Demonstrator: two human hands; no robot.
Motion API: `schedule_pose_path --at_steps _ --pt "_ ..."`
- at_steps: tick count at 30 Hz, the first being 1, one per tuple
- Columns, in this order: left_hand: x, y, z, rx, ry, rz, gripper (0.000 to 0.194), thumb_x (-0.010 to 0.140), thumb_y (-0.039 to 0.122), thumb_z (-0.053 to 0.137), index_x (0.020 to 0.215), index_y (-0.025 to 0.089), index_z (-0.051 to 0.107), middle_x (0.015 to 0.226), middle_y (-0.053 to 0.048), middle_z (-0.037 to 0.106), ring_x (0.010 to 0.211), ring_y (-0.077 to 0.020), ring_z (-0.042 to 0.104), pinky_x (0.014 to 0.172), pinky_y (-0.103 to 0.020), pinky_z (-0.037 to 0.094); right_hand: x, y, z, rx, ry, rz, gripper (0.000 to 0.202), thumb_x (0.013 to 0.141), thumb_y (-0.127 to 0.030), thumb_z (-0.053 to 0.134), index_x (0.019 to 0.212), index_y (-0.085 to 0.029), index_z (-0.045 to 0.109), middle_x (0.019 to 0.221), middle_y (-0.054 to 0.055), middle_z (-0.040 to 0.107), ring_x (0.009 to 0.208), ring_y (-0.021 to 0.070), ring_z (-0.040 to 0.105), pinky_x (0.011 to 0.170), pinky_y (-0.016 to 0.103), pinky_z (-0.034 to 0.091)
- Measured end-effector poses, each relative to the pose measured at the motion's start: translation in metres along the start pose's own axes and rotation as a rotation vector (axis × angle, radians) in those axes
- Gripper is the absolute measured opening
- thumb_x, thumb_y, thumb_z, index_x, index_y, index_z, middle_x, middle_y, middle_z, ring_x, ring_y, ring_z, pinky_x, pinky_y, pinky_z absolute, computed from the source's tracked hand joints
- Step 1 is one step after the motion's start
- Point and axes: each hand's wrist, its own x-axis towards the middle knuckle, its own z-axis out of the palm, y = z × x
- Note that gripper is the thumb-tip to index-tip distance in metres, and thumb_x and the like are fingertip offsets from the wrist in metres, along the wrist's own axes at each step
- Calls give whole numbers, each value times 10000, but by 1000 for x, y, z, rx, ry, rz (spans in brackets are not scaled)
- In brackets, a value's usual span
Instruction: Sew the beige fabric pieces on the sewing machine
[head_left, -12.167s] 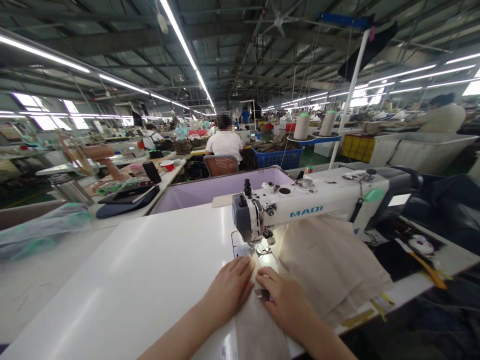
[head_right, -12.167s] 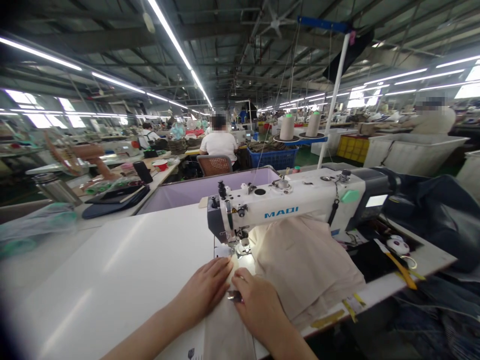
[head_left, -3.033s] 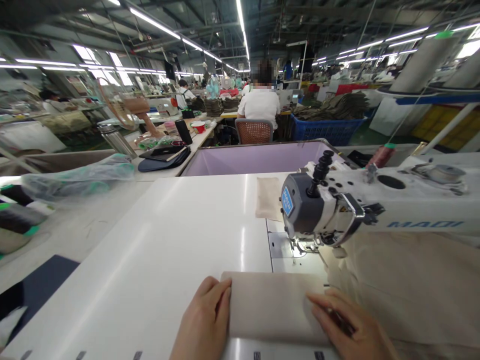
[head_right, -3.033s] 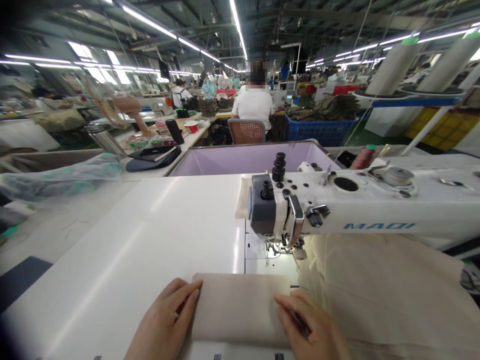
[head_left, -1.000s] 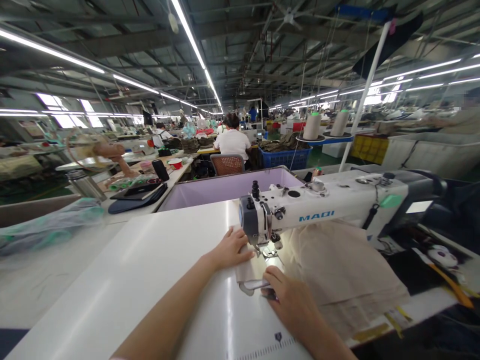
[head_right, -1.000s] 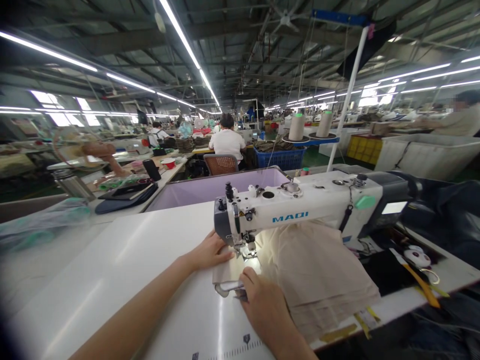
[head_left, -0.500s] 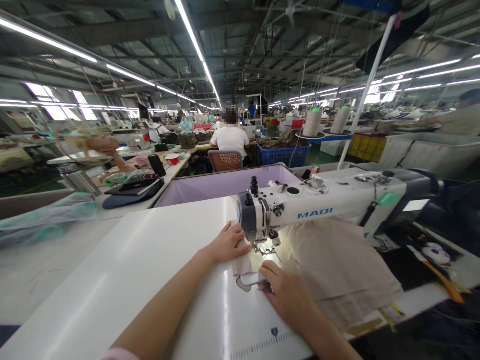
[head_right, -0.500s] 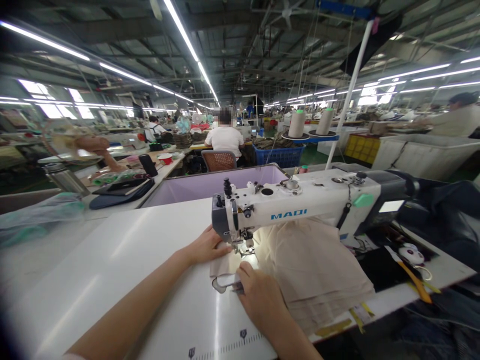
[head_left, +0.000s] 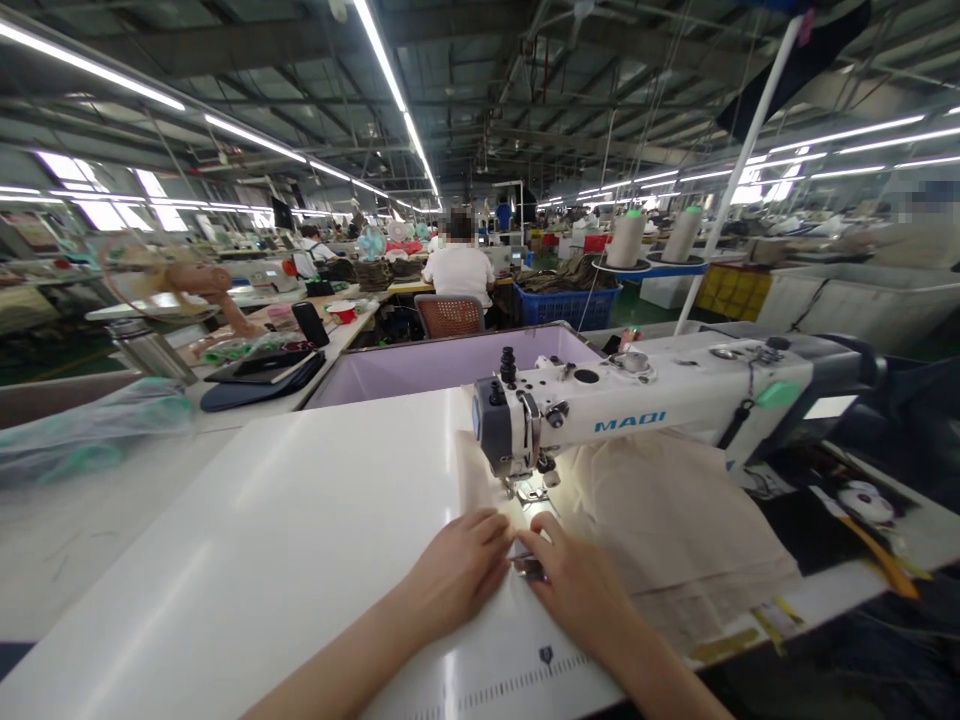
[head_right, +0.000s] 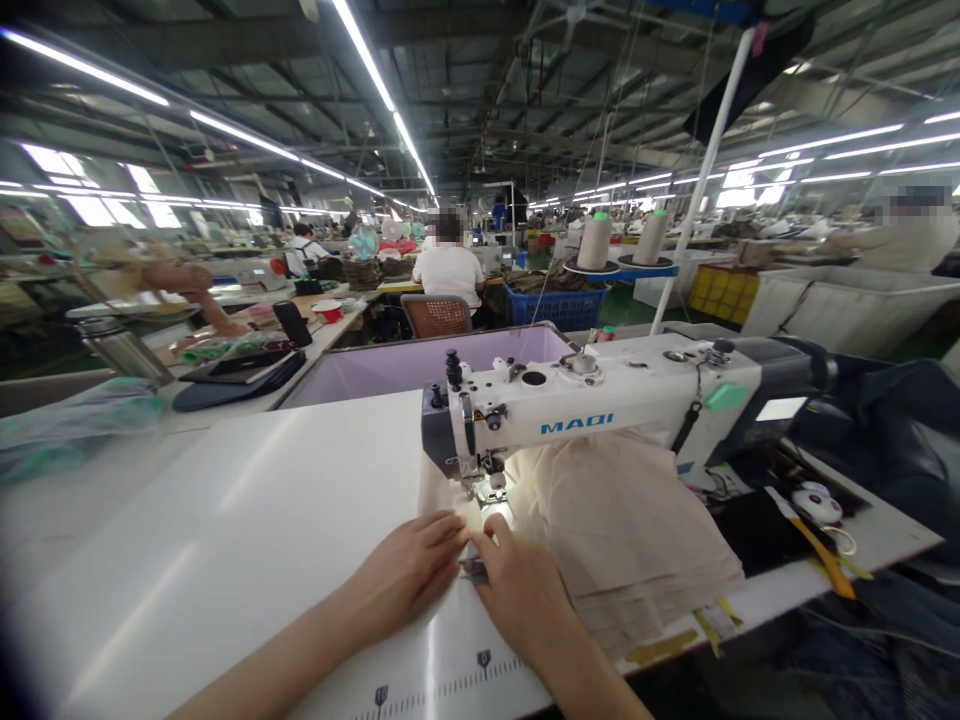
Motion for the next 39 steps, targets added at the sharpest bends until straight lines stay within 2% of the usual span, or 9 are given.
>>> schedule_pose_path --at_steps 3,9,15,18,21,25,29,33,39 --pt "7 -10 -4 5 -8 3 190 953 188 500 1111 216 601 1135 -81 645 1130 -266 605 979 -417 532 7 0 -1 -8 7 11 285 895 -141 563 1148 -240 648 1160 34 634 873 200 699 680 279 492" --pt "20 -29 -9 15 10 29 256 947 186 481 1161 228 616 1172 -81 645 1165 -262 591 1030 -407 495 18 0 -3 -23 41 6 223 871 -149 595 1068 -230 662 1157 26 635 884 201 691 705 279 487" --pt "25 -43 -11 31 2 41 308 964 201 472 1242 209 604 1237 -94 639 1163 -258 592 1030 -406 492 9 1 -3 21 43 27 205 894 -173 585 1074 -234 661 1168 24 627 863 183 686 708 270 484" --pt "20 -45 -5 49 47 -11 331 972 212 479 1286 212 583 1309 -92 617 1210 -261 565 1047 -423 472 2 0 -1 52 46 46 201 895 -182 579 1071 -237 660 1185 27 619 847 178 685 694 268 486" --pt "17 -37 -1 89 71 -92 329 983 219 474 1297 228 570 1331 -85 606 1215 -274 551 1010 -455 482 -3 2 2 82 60 60 256 893 -180 566 1124 -245 653 1220 36 614 863 187 687 704 275 496" --pt "13 -9 1 125 18 -176 206 959 281 554 1134 212 636 1147 -89 658 1073 -292 585 911 -455 527 -8 5 6 141 103 71 410 862 -133 546 1255 -236 604 1287 58 608 956 211 685 773 288 508" --pt "4 15 6 85 8 -118 190 967 266 530 1100 200 649 1152 -98 666 1071 -286 597 932 -454 541 -13 6 6 214 95 6 405 854 -96 499 1216 -236 614 1266 46 633 1015 203 669 835 277 498" --pt "-4 17 7 79 23 -64 268 986 211 478 1208 187 626 1237 -118 664 1125 -293 604 980 -479 538 -15 4 5 185 43 -22 373 848 -65 477 1142 -238 628 1180 19 665 976 193 677 793 265 488" --pt "-9 12 -5 40 -3 49 346 996 207 453 1316 242 581 1302 -107 644 1163 -282 607 997 -472 539 -12 3 5 32 -1 -31 385 814 -24 493 1116 -222 627 1176 22 661 925 193 680 718 267 466"
